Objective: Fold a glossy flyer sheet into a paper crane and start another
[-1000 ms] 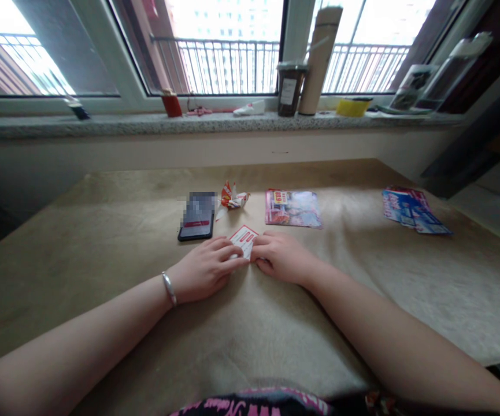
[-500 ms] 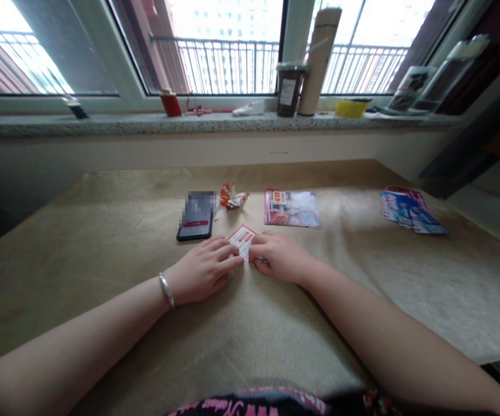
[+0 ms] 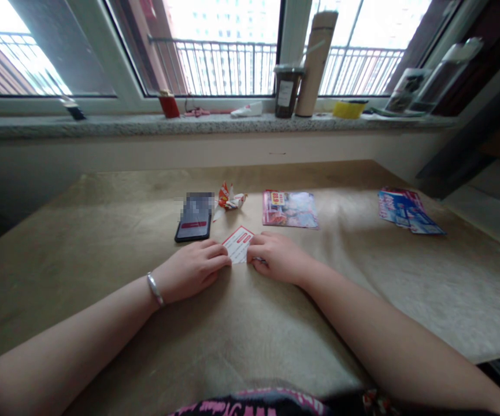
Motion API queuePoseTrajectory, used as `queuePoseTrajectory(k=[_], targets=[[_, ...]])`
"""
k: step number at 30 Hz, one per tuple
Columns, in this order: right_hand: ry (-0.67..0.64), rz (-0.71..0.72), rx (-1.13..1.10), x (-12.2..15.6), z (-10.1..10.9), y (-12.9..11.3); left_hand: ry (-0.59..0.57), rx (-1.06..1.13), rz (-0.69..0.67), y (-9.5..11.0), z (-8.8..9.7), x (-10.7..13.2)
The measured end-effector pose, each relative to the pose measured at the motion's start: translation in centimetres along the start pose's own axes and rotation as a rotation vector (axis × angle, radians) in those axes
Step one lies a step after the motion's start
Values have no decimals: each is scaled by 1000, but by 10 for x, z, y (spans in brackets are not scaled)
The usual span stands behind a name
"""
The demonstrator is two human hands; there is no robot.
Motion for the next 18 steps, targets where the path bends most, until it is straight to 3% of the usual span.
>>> queuePoseTrajectory(k=[18], targets=[[-27, -23, -14, -3, 2, 0, 12, 41, -44, -10, 5, 0]])
Point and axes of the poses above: each hand's wrist, its own x-axis away from the middle knuckle, its own z-axis out of the back of the hand, y = z × x, the point moved 1 cm from there along -x, towards the middle knuckle, and after that the axes turned 11 degrees about z, right-handed, at the moved point
